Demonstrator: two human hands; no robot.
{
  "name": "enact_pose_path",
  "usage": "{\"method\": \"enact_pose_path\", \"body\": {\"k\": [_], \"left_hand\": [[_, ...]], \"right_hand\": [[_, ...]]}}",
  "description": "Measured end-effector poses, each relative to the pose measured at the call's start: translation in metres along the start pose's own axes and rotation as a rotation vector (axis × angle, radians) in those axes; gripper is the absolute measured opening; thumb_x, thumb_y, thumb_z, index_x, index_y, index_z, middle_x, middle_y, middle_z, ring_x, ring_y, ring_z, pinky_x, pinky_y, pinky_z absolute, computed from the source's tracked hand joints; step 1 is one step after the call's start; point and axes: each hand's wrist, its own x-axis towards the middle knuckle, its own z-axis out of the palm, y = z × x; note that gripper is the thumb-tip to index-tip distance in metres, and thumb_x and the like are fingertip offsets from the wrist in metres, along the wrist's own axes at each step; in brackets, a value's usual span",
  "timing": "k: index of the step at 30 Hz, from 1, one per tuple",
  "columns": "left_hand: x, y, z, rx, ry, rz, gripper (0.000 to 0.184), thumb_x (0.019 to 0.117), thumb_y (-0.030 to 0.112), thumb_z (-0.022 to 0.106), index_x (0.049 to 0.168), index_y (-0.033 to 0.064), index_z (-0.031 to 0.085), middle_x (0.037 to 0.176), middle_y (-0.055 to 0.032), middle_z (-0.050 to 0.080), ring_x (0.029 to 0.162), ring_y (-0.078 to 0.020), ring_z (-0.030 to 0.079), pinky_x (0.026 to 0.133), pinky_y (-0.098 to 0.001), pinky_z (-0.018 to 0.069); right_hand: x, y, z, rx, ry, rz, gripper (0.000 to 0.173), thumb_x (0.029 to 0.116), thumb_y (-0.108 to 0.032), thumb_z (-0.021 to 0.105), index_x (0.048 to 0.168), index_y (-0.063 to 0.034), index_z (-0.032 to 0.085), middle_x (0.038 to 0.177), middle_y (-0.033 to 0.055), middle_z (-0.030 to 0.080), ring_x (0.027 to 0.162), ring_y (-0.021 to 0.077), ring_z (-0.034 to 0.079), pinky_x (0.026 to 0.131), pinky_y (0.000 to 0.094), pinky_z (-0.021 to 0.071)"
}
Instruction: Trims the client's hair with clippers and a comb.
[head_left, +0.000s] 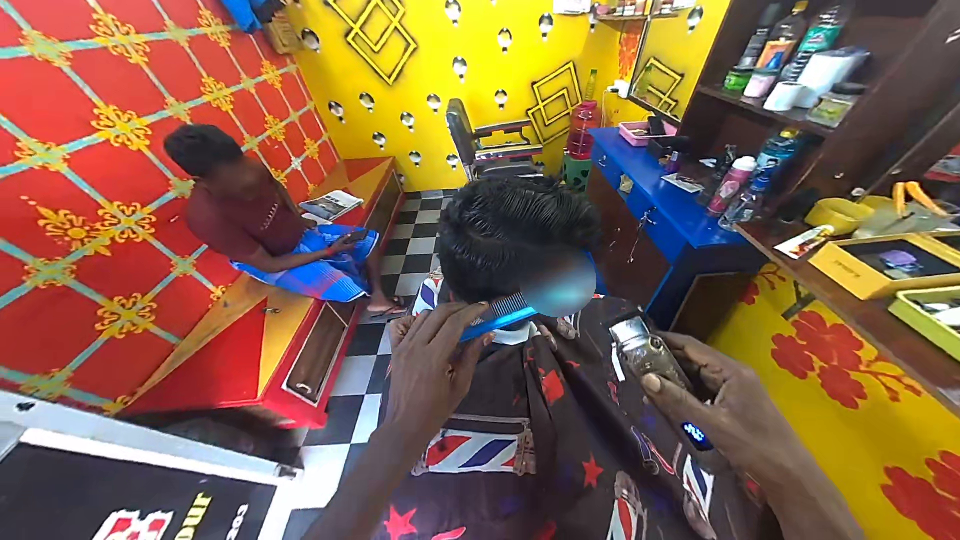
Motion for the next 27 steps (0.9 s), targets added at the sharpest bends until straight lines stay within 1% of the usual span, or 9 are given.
{"method": "enact_pose_path", "body": {"k": [4,6,8,11,14,17,19,23,27], "left_hand": [[0.003,0.003,0.01,0.023,0.034,-0.047,0.031,0.0968,0.037,0.066,0.121,0.0207,0.073,0.117,0.0009,0.071,0.098,-0.0153,0.065,0.085,-0.0468,0.0442],[0.008,0.004,0.009,0.031,0.036,-0.052,0.03,0.0962,0.036,0.066,0.121,0.0206,0.074,0.116,0.0005,0.071,0.098,-0.0164,0.065,0.083,-0.0452,0.0467],[0.011,0.006,0.008,0.055,0.049,-0.044,0.029,0.0968,0.035,0.067,0.121,0.0206,0.074,0.117,-0.0001,0.07,0.1,-0.0169,0.065,0.085,-0.0451,0.0476],[0.017,0.01,0.006,0.113,0.095,-0.012,0.029,0.0974,0.034,0.067,0.122,0.0197,0.074,0.117,-0.0015,0.07,0.102,-0.0185,0.064,0.083,-0.044,0.0466],[0.023,0.014,0.007,0.172,0.132,0.004,0.028,0.0974,0.032,0.067,0.121,0.0185,0.074,0.116,-0.0028,0.07,0.099,-0.02,0.062,0.082,-0.0422,0.045],[0.027,0.014,0.008,0.2,0.173,0.017,0.027,0.0972,0.03,0.068,0.121,0.0182,0.074,0.115,-0.0032,0.07,0.097,-0.0195,0.062,0.082,-0.0418,0.0436],[0.028,0.012,0.009,0.222,0.207,0.029,0.025,0.0974,0.03,0.068,0.12,0.0198,0.074,0.115,-0.0021,0.07,0.099,-0.0187,0.063,0.084,-0.0413,0.044],[0.027,0.011,0.011,0.227,0.247,0.045,0.023,0.0982,0.029,0.068,0.119,0.0222,0.072,0.114,0.0001,0.07,0.098,-0.0165,0.061,0.085,-0.04,0.0412],[0.027,0.01,0.011,0.229,0.252,0.052,0.022,0.098,0.029,0.069,0.119,0.0226,0.073,0.114,0.0013,0.07,0.099,-0.0149,0.061,0.086,-0.0387,0.0407]], "right_hand": [[0.031,-0.002,-0.009,-0.053,-0.027,-0.025,0.062,0.0815,-0.062,0.073,0.129,-0.0215,0.069,0.093,-0.004,0.076,0.077,0.0114,0.073,0.066,0.0302,0.0631],[0.045,-0.003,-0.012,-0.096,-0.063,-0.044,0.059,0.0827,-0.061,0.071,0.129,-0.0241,0.069,0.094,-0.0067,0.076,0.078,0.0094,0.073,0.067,0.0297,0.0629],[0.057,-0.004,-0.015,-0.166,-0.093,-0.056,0.057,0.0829,-0.061,0.071,0.129,-0.0261,0.069,0.094,-0.0104,0.075,0.077,0.0054,0.072,0.066,0.0273,0.062],[0.073,-0.005,-0.016,-0.29,-0.136,-0.094,0.056,0.0819,-0.064,0.07,0.127,-0.0297,0.069,0.089,-0.0155,0.072,0.073,-0.0002,0.067,0.064,0.0252,0.0587],[0.088,-0.007,-0.016,-0.3,-0.216,-0.095,0.058,0.0817,-0.066,0.07,0.127,-0.0289,0.069,0.086,-0.0138,0.071,0.071,0.0009,0.067,0.064,0.0264,0.0583],[0.098,-0.013,-0.012,-0.251,-0.296,-0.042,0.056,0.0821,-0.065,0.071,0.126,-0.0308,0.07,0.086,-0.0122,0.073,0.073,0.0029,0.068,0.065,0.0277,0.0593],[0.102,-0.015,-0.009,-0.207,-0.327,-0.01,0.055,0.0826,-0.063,0.072,0.126,-0.0295,0.07,0.086,-0.0098,0.073,0.073,0.0047,0.069,0.066,0.0286,0.0594],[0.108,-0.019,-0.004,-0.128,-0.372,0.018,0.051,0.0836,-0.059,0.074,0.122,-0.0261,0.072,0.084,-0.0065,0.073,0.073,0.0073,0.07,0.066,0.0286,0.0597],[0.11,-0.025,0.001,-0.13,-0.389,0.015,0.052,0.0821,-0.06,0.075,0.122,-0.0267,0.072,0.088,-0.0083,0.074,0.078,0.0058,0.071,0.07,0.0273,0.0602]]}}
